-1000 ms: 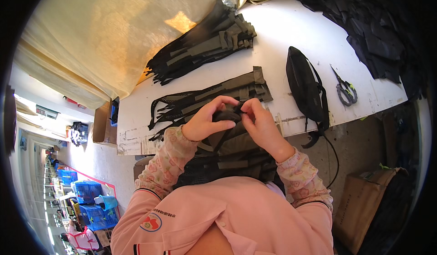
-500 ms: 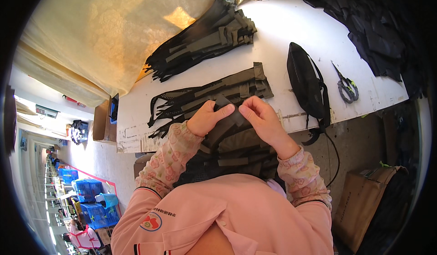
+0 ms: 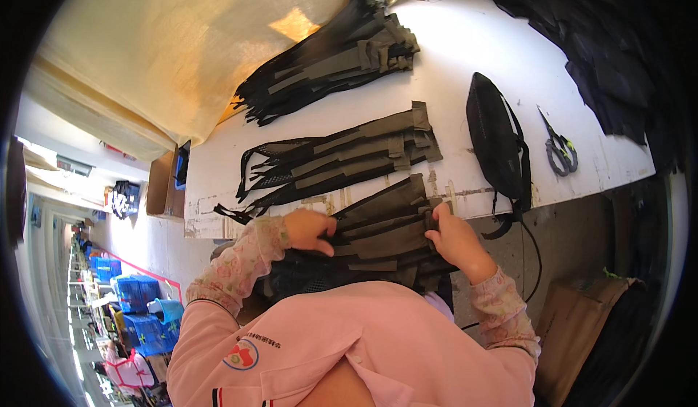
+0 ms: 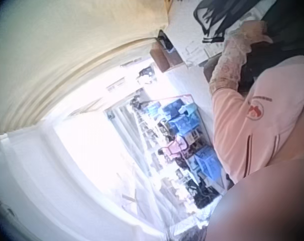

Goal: Checking and organizing black fabric straps and plastic buckles on a workbench in a factory setting.

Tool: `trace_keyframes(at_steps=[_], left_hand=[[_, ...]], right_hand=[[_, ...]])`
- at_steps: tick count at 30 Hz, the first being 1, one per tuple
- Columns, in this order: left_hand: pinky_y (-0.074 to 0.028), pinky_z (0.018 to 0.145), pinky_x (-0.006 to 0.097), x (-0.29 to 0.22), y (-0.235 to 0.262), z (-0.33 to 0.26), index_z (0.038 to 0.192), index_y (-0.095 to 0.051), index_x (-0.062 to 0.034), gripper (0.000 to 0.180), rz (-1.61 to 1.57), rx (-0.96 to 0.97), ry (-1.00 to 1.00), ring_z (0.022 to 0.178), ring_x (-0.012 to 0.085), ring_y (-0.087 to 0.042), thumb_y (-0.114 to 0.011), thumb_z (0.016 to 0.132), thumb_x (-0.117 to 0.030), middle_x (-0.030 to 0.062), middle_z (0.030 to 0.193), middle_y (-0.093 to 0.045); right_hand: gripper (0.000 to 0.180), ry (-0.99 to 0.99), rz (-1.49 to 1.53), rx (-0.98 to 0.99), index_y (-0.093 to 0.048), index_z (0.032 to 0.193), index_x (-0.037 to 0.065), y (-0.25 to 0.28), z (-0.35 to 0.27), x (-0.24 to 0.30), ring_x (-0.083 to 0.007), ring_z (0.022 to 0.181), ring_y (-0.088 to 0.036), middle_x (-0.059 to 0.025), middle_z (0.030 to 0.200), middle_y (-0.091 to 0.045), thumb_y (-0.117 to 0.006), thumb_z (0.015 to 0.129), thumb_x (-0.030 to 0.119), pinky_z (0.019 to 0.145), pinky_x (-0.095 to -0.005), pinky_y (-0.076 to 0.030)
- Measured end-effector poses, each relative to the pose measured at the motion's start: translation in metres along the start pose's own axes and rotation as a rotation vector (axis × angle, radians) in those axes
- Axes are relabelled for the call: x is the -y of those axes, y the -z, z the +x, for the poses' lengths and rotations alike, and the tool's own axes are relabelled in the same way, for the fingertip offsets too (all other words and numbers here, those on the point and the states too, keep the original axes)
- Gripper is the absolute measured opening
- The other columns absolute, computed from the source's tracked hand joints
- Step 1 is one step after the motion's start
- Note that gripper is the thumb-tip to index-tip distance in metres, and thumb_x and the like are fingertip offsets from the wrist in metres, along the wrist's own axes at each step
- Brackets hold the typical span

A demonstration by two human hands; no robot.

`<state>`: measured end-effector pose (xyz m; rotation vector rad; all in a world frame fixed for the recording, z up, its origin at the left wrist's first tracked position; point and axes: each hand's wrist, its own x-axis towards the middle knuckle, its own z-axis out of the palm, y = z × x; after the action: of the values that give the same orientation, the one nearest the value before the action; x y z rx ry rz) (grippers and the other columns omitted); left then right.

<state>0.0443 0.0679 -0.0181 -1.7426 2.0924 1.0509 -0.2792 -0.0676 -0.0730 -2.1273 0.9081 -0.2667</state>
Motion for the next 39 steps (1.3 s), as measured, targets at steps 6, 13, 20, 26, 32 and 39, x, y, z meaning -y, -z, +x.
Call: trace_keyframes(at_steps=[6,13,20,26,32,39], left_hand=[[-0.046,0.084,0.044,0.026,0.033,0.071,0.106,-0.059,-0.0084,0.036,-0.096,-0.791,0.021,0.101,0.0340,-0.058,-0.069,0.082,-0.034,0.0135,0.107,-0.061],[-0.042,0.095,0.045,0.068,0.036,0.129,0.110,-0.060,-0.0097,0.028,0.191,-0.962,0.255,0.105,0.0314,-0.057,-0.062,0.084,-0.019,0.0112,0.109,-0.062],[-0.049,0.078,0.041,0.022,0.068,0.093,0.092,-0.059,-0.0078,0.016,-0.077,-1.179,-0.009,0.089,0.0306,-0.060,-0.063,0.077,-0.010,0.0085,0.090,-0.063],[-0.052,0.073,0.036,-0.020,0.052,0.037,0.094,-0.058,-0.0051,0.021,-0.162,-1.192,-0.147,0.087,0.0309,-0.062,-0.063,0.074,-0.005,0.0087,0.095,-0.064],[-0.050,0.074,0.031,-0.025,0.029,0.016,0.093,-0.057,-0.0024,0.022,-0.375,-1.315,-0.112,0.086,0.0284,-0.061,-0.062,0.072,0.003,0.0120,0.099,-0.060],[-0.046,0.087,0.037,-0.029,0.025,0.005,0.104,-0.056,-0.0027,0.034,-0.384,-1.128,-0.246,0.103,0.0315,-0.056,-0.067,0.072,-0.003,0.0159,0.113,-0.055]], right_hand=[[0.037,-0.071,-0.083,0.061,-0.045,0.102,0.003,0.013,0.007,0.017,-0.0392,0.073,-0.058,-0.0191,0.075,-0.059,-0.071,0.081,0.017,0.064,-0.0434,-0.045],[0.033,-0.067,-0.041,-0.086,-0.055,0.098,0.005,0.046,0.017,0.042,-0.0313,0.068,-0.061,-0.0144,0.072,-0.063,-0.072,0.081,0.028,0.063,-0.0389,-0.047],[0.030,-0.017,0.207,-0.247,-0.053,0.109,0.004,0.045,0.044,0.020,-0.0172,0.068,-0.061,-0.0092,0.075,-0.062,-0.067,0.087,0.020,0.061,-0.0305,-0.047],[0.046,-0.184,1.004,-0.238,-0.042,0.128,0.006,0.021,0.079,0.022,-0.0127,0.080,-0.059,-0.0067,0.095,-0.060,-0.064,0.091,0.024,0.066,-0.0257,-0.049],[0.041,-0.269,0.962,-0.076,-0.046,0.127,0.011,0.008,0.079,0.021,-0.0082,0.074,-0.057,-0.0006,0.086,-0.058,-0.064,0.091,0.020,0.061,-0.0219,-0.046],[0.043,-0.210,1.048,0.073,-0.045,0.127,0.010,0.027,0.062,0.053,-0.0048,0.066,-0.053,0.0021,0.077,-0.056,-0.065,0.089,0.013,0.056,-0.0189,-0.042]])
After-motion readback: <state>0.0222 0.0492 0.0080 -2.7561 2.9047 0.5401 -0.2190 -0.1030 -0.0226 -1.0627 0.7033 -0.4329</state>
